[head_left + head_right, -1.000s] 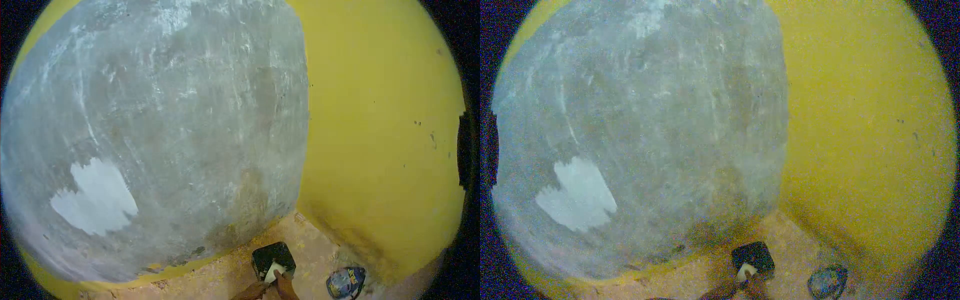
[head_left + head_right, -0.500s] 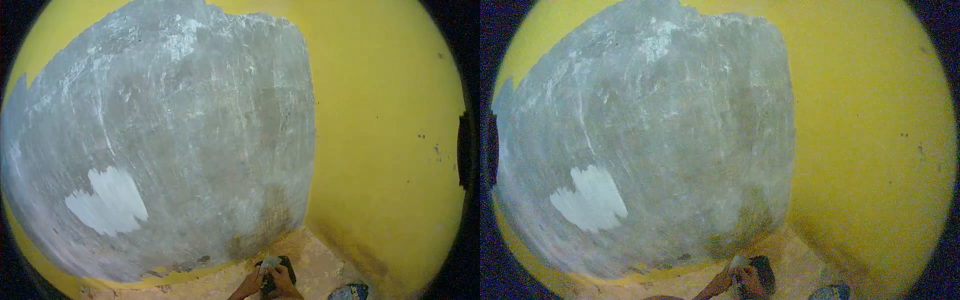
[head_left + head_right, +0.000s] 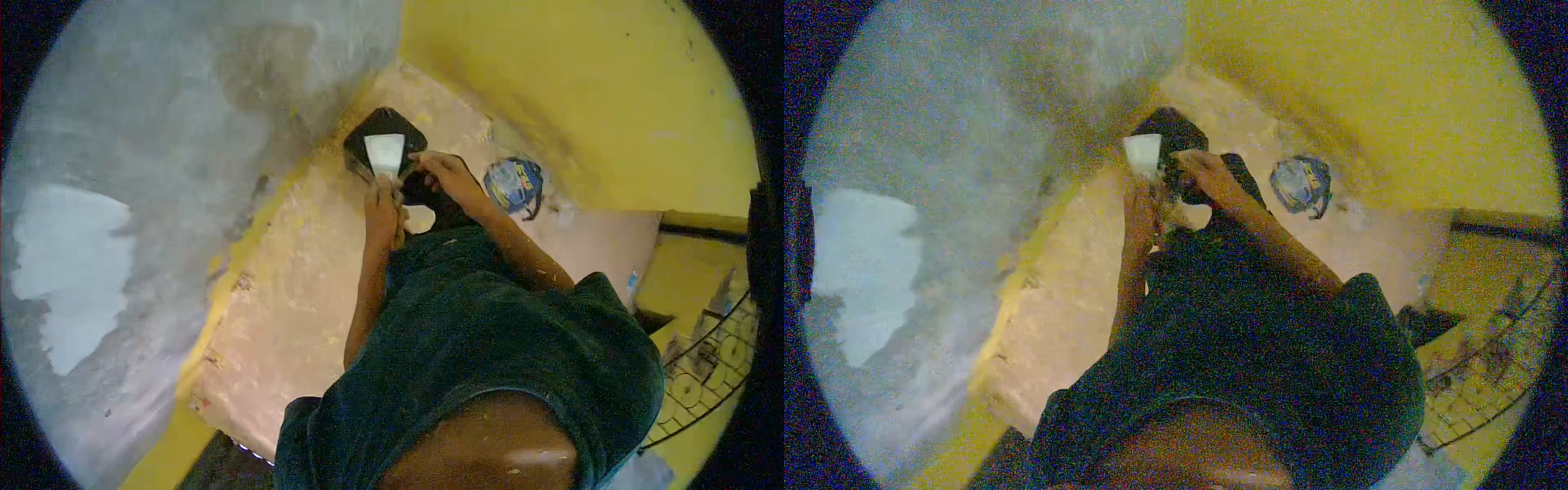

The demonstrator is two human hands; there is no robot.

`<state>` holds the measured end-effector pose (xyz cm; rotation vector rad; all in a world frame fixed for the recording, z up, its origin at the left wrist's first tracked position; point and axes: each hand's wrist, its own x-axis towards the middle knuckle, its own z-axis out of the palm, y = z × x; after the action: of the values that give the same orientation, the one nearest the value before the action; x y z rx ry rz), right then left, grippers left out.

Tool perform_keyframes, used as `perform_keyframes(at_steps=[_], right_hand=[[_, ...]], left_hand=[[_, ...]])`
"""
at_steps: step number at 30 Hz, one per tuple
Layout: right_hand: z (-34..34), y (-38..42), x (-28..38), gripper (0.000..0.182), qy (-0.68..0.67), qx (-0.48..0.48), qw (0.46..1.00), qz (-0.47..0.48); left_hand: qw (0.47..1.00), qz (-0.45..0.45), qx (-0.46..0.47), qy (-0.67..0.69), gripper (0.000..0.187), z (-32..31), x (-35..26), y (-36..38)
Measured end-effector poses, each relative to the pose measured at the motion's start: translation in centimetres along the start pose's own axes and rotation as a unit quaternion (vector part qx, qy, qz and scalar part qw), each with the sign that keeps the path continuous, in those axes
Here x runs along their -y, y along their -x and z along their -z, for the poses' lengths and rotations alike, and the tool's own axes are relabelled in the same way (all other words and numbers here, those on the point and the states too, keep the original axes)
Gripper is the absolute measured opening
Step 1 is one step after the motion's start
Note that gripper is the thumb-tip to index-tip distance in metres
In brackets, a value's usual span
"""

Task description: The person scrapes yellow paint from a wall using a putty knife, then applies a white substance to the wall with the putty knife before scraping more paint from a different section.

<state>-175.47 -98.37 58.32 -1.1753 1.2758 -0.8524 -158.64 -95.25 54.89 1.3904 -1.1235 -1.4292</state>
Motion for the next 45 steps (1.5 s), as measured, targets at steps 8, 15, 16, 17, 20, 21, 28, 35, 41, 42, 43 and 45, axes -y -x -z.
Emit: perform_keyframes(at_steps=[8, 15, 16, 17, 20, 21, 28, 35, 41, 42, 43, 45], right_hand=[[-6.7, 1.5, 0.0, 0.032, -0.072, 0.132, 0.989, 0.006], [-3.0, -6.7, 4.8, 0.027, -0.032, 0.116, 0.993, 0.004], [-2.9, -7.7, 4.6, 0.027, -0.016, 0.088, 0.996, 0.020], [-2.7, -9.0, 4.9, 0.026, 0.002, 0.062, 0.997, 0.040], [-2.3, -12.6, 7.7, 0.032, -0.037, 0.063, 0.990, 0.121], [-1.7, -13.6, 10.4, 0.037, -0.117, 0.067, 0.991, 0.002], [7.4, -31.4, 25.1, 0.054, -0.342, 0.075, 0.935, 0.052], [15.7, -37.4, 61.7, 0.037, -0.247, 0.029, 0.885, 0.395], [18.1, -44.5, 82.0, 0.042, 0.068, -0.169, 0.808, 0.561], [16.5, -41.3, 83.6, 0.044, 0.109, -0.190, 0.782, 0.583], [15.6, -41.0, 85.7, 0.044, 0.103, -0.176, 0.787, 0.582], [14.7, -41.0, 88.2, 0.054, 0.191, -0.198, 0.745, 0.607]], left_hand=[[0.964, -0.023, -0.214, 0.155, 0.038, 0.9, -4.5, -3.8], [0.989, -0.106, -0.097, 0.020, 0.016, 3.7, -11.7, -13.2], [0.988, -0.121, -0.096, 0.020, 0.016, 4.5, -12.2, -14.8], [0.981, -0.132, -0.117, -0.081, 0.016, 5.3, -12.4, -16.6], [0.976, -0.199, -0.076, -0.044, 0.023, 5.4, -15.2, -20.9], [0.975, -0.210, -0.044, -0.066, 0.024, 5.2, -16.5, -22.2], [0.918, -0.322, 0.143, -0.183, 0.028, 2.8, -38.1, -40.3], [0.707, -0.522, -0.017, -0.476, 0.075, 0.7, -79.9, -41.7], [0.374, -0.675, -0.317, -0.551, 0.053, 7.9, -103.0, -41.4], [0.309, -0.696, -0.371, -0.531, 0.053, 9.2, -103.3, -36.5], [0.239, -0.715, -0.416, -0.509, 0.054, 10.1, -104.3, -35.3], [0.101, -0.739, -0.490, -0.451, 0.056, 11.2, -105.1, -35.2]])
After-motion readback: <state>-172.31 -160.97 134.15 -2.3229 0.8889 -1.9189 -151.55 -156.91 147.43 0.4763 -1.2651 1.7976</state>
